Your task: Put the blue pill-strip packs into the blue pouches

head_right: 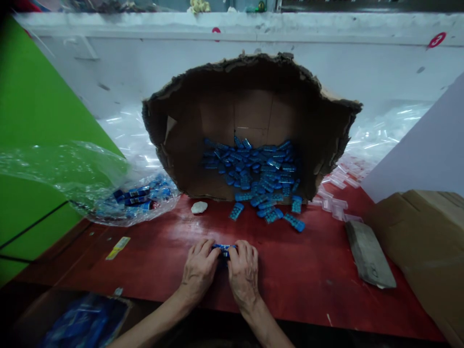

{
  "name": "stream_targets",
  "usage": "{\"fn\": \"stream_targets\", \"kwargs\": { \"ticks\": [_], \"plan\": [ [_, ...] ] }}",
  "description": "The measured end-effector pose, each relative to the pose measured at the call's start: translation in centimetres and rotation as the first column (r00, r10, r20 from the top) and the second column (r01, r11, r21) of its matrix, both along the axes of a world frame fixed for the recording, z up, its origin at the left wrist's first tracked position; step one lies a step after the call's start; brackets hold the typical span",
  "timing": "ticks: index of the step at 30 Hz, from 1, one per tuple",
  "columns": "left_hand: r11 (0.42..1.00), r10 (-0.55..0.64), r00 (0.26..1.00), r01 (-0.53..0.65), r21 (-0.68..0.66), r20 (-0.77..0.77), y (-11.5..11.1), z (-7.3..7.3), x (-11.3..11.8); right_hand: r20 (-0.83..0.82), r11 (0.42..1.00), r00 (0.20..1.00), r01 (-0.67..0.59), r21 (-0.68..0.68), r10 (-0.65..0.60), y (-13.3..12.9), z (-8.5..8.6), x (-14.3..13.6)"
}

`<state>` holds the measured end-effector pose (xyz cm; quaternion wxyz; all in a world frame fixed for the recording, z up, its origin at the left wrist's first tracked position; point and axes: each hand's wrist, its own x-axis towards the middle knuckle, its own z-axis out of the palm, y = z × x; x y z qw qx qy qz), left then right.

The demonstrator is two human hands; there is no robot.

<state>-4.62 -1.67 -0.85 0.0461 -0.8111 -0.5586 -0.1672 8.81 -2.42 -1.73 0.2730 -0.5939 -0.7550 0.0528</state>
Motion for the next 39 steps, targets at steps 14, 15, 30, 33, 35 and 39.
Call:
{"fn": "stream_targets", "kwargs": {
  "ticks": [14, 15, 30, 33, 35, 39],
  "plan": [
    [0.957, 0.002, 0.871, 0.14, -0.252, 0.492, 1.7, -0.3, -1.6, -0.186, 0.987, 0.979, -0.058, 0.153, 0.087, 0.1, -1.6, 1.0],
    [0.947, -0.004, 0.875, 0.159, -0.279, 0.485, 2.0, -0.1, -1.7, -0.232, 0.99, 0.969, -0.055, 0.131, 0.085, 0.1, -1.5, 1.3],
    [0.829, -0.102, 0.994, 0.1, -0.551, 0.027, 2.9, 1.8, 0.5, -0.685, 0.949, 0.673, 0.079, -0.306, -0.277, 0.9, -1.6, 4.8],
    [0.8, -0.076, 0.992, 0.12, -0.588, 0.1, 2.5, 1.4, -0.2, -0.734, 0.921, 0.598, 0.017, -0.388, -0.32, 1.8, -1.9, 5.0],
    [0.773, -0.018, 0.983, 0.129, -0.621, 0.182, 2.7, 1.0, -1.4, -0.761, 0.903, 0.555, -0.042, -0.428, -0.335, 2.4, -2.0, 5.1],
    [0.762, 0.218, 0.944, -0.006, -0.648, 0.247, 4.7, 0.7, -6.7, -0.788, 0.874, 0.493, -0.106, -0.475, -0.368, 3.1, -2.1, 5.1]
  ]
}}
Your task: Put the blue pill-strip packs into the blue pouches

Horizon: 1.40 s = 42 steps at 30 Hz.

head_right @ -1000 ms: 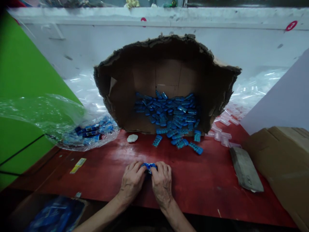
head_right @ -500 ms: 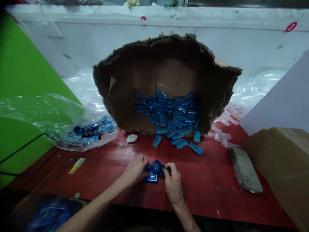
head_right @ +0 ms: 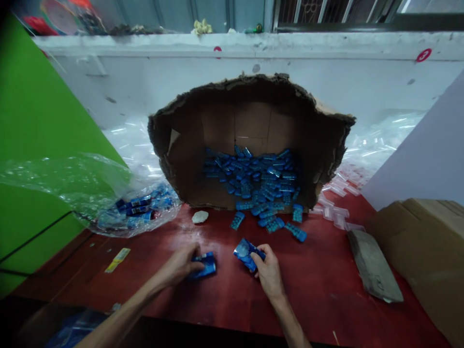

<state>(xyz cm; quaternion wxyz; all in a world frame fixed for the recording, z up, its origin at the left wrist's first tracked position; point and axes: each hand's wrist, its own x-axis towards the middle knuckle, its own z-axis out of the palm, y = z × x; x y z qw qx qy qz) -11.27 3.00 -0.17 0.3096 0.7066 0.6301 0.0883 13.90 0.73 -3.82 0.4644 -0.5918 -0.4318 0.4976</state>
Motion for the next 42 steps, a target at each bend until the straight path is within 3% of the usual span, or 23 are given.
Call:
{"fn": "stream_targets", "kwargs": {
  "ticks": [4, 7, 9, 11, 13, 15, 19, 25, 29, 32, 36, 39, 42],
  "plan": [
    [0.988, 0.154, 0.985, -0.152, 0.03, -0.077, 2.4, 0.9, -6.2, -0.034, 1.0, 0.999, 0.008, -0.014, -0.009, 0.2, 0.0, -0.3],
    [0.967, 0.249, 0.95, -0.234, 0.1, -0.19, 2.9, 2.3, -7.6, -0.068, 1.0, 0.998, -0.015, -0.004, 0.014, 0.2, 0.2, -0.7],
    [0.933, 0.312, 0.909, -0.239, 0.268, -0.276, 2.4, 3.4, -5.9, -0.082, 1.0, 0.996, -0.031, 0.003, 0.031, 0.2, 0.6, -1.1],
    [0.904, 0.325, 0.917, -0.229, 0.36, -0.233, 1.4, 4.3, -2.6, -0.091, 0.998, 0.994, -0.057, 0.025, 0.059, 0.3, 1.3, -1.4],
    [0.959, 0.181, 0.983, -0.175, 0.221, -0.006, 0.5, 4.7, 1.4, -0.103, 0.993, 0.99, -0.092, 0.071, 0.099, 0.3, 2.0, -1.8],
    [0.995, -0.002, 0.965, -0.026, 0.1, 0.264, -0.2, 4.4, 5.1, -0.111, 0.984, 0.984, -0.127, 0.123, 0.141, 0.3, 2.7, -2.0],
    [0.988, -0.023, 0.924, -0.037, 0.149, 0.382, -1.2, 2.7, 9.5, -0.128, 0.985, 0.981, -0.129, 0.118, 0.144, 0.2, 3.3, -2.2],
    [0.965, 0.148, 0.816, -0.244, 0.1, 0.559, -2.5, 1.1, 10.8, -0.039, 0.988, 0.99, -0.135, 0.074, 0.138, -0.5, 2.8, -2.3],
    [0.969, 0.228, 0.732, -0.233, -0.079, 0.642, -2.2, 0.8, 10.8, 0.147, 0.962, 0.974, -0.197, 0.189, 0.171, -1.0, 4.1, -2.2],
    [0.948, 0.26, 0.735, -0.318, -0.022, 0.627, -1.8, 0.7, 10.7, 0.242, 0.928, 0.948, -0.27, 0.257, 0.208, -1.0, 5.0, -2.1],
    [0.946, 0.214, 0.743, -0.319, 0.055, 0.634, -2.1, 0.8, 10.5, 0.114, 0.951, 0.965, -0.253, 0.177, 0.235, -0.6, 4.1, -2.0],
    [0.954, 0.21, 0.722, -0.299, 0.023, 0.66, -2.7, 0.7, 10.6, 0.1, 0.971, 0.979, -0.191, 0.146, 0.178, -0.5, 2.8, -2.0],
    [0.946, 0.268, 0.706, -0.323, -0.038, 0.656, -2.8, 0.3, 10.9, 0.28, 0.955, 0.96, -0.102, 0.278, 0.02, -0.9, 2.5, -2.5]
  ]
}}
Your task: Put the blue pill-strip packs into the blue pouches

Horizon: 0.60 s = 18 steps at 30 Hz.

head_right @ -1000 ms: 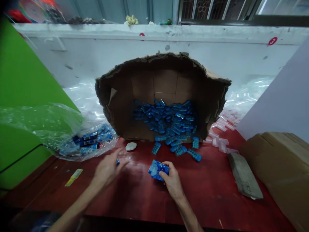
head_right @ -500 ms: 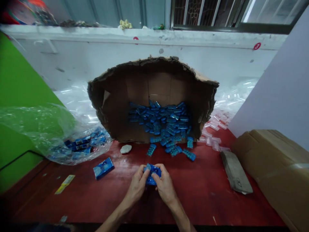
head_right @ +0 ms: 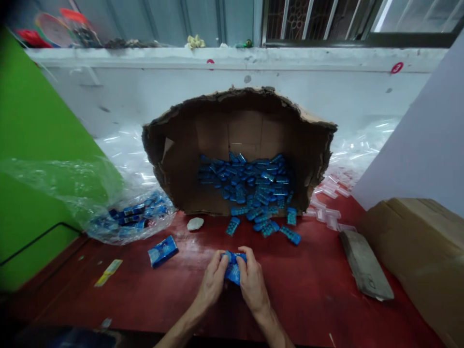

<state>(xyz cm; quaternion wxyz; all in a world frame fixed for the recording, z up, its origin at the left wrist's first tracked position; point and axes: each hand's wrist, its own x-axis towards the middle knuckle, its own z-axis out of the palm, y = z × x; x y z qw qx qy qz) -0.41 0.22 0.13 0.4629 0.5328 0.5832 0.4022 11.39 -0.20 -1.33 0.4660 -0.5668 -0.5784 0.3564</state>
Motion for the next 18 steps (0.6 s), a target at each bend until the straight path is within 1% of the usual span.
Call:
{"fn": "stream_targets", "kwargs": {
  "ticks": [1, 3, 6, 8, 9, 11, 13, 14, 16, 18],
  "plan": [
    [1.0, 0.026, 1.0, -0.026, -0.009, -0.002, 0.1, -0.2, 0.1, 0.063, 0.998, 0.998, 0.025, 0.05, -0.028, -0.2, 0.1, -0.3],
    [0.996, 0.094, 0.995, -0.093, -0.01, 0.031, 0.4, -0.5, 0.4, 0.161, 0.99, 0.986, 0.013, 0.14, -0.036, -0.7, 0.6, -1.1],
    [0.989, 0.15, 0.98, -0.148, -0.026, 0.13, 0.4, -0.6, 0.8, 0.257, 0.963, 0.963, -0.138, 0.233, 0.076, -0.8, 1.1, -2.1],
    [0.984, 0.179, 0.969, -0.173, -0.046, 0.173, 0.2, -0.4, 1.0, 0.301, 0.95, 0.943, -0.215, 0.226, 0.142, -0.5, 1.1, -2.3],
    [0.979, 0.205, 0.961, -0.198, -0.056, 0.187, 0.0, -0.2, 1.1, 0.308, 0.955, 0.94, -0.215, 0.205, 0.145, -0.3, 1.0, -2.3],
    [0.967, 0.254, 0.938, -0.244, -0.071, 0.236, -0.1, 0.2, 1.2, 0.274, 0.977, 0.958, -0.133, 0.167, 0.084, 0.1, 1.0, -2.2],
    [0.967, 0.256, 0.924, -0.246, -0.073, 0.285, 0.1, 0.4, 1.3, 0.21, 0.986, 0.978, -0.041, 0.159, 0.007, 0.3, 1.2, -2.2],
    [0.971, 0.241, 0.923, -0.231, -0.068, 0.301, 0.3, 0.5, 1.3, 0.182, 0.985, 0.983, -0.022, 0.169, -0.009, 0.3, 1.4, -2.3],
    [0.978, 0.207, 0.925, -0.197, -0.066, 0.318, 0.6, 0.4, 1.3, 0.171, 0.979, 0.985, -0.06, 0.194, 0.026, 0.3, 1.7, -2.5],
    [0.976, 0.216, 0.92, -0.201, -0.08, 0.328, 0.7, 0.2, 1.3, 0.206, 0.973, 0.975, -0.121, 0.197, 0.08, 0.3, 1.7, -2.6]
  ]
}}
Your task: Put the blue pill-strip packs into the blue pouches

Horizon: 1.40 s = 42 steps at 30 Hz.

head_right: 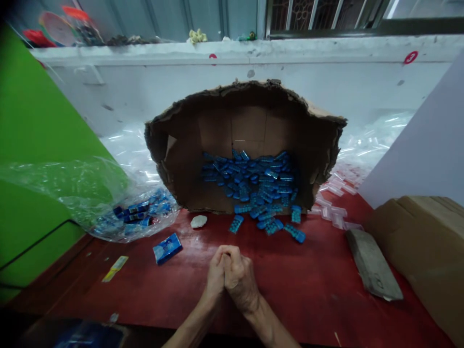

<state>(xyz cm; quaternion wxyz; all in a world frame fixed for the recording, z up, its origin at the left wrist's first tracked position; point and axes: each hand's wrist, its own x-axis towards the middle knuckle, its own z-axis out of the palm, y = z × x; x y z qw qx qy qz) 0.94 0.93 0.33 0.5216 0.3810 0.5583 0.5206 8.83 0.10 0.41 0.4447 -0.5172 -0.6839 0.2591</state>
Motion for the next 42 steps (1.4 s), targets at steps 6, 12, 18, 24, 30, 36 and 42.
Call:
{"fn": "stream_targets", "kwargs": {
  "ticks": [6, 12, 18, 24, 30, 36, 42],
  "plan": [
    [0.999, 0.039, 0.997, -0.037, -0.036, 0.066, -0.2, -0.2, -0.2, -0.032, 0.994, 0.994, 0.106, -0.025, -0.107, 0.0, -0.7, -0.4],
    [0.995, 0.045, 0.993, -0.034, -0.098, 0.112, -0.2, 0.3, -0.5, 0.019, 1.0, 1.0, 0.024, 0.007, -0.024, 0.3, -0.3, -0.6],
    [0.997, -0.011, 0.999, 0.015, 0.077, -0.046, 0.0, 0.0, -1.6, 0.036, 0.992, 0.999, 0.029, 0.127, -0.033, -0.3, 0.0, -1.5],
    [0.997, 0.073, 0.997, -0.072, 0.036, -0.038, 0.2, -0.2, -1.3, 0.031, 0.989, 0.996, 0.082, 0.126, -0.086, 0.2, -0.1, -1.3],
    [0.998, 0.039, 0.999, -0.037, 0.045, -0.033, 0.8, 0.1, -1.9, -0.044, 0.99, 0.998, 0.054, 0.127, -0.049, 1.0, 0.6, -1.9],
    [0.99, 0.055, 0.884, 0.013, 0.141, -0.465, 0.7, -1.0, -6.5, 0.098, 0.998, 0.994, 0.053, -0.015, -0.051, 2.0, -1.7, -3.0],
    [0.956, -0.28, 0.47, 0.055, -0.288, -0.837, 1.2, -2.2, -8.2, 0.592, 0.985, 0.794, 0.17, 0.002, -0.138, 2.4, -5.1, -6.5]
  ]
}}
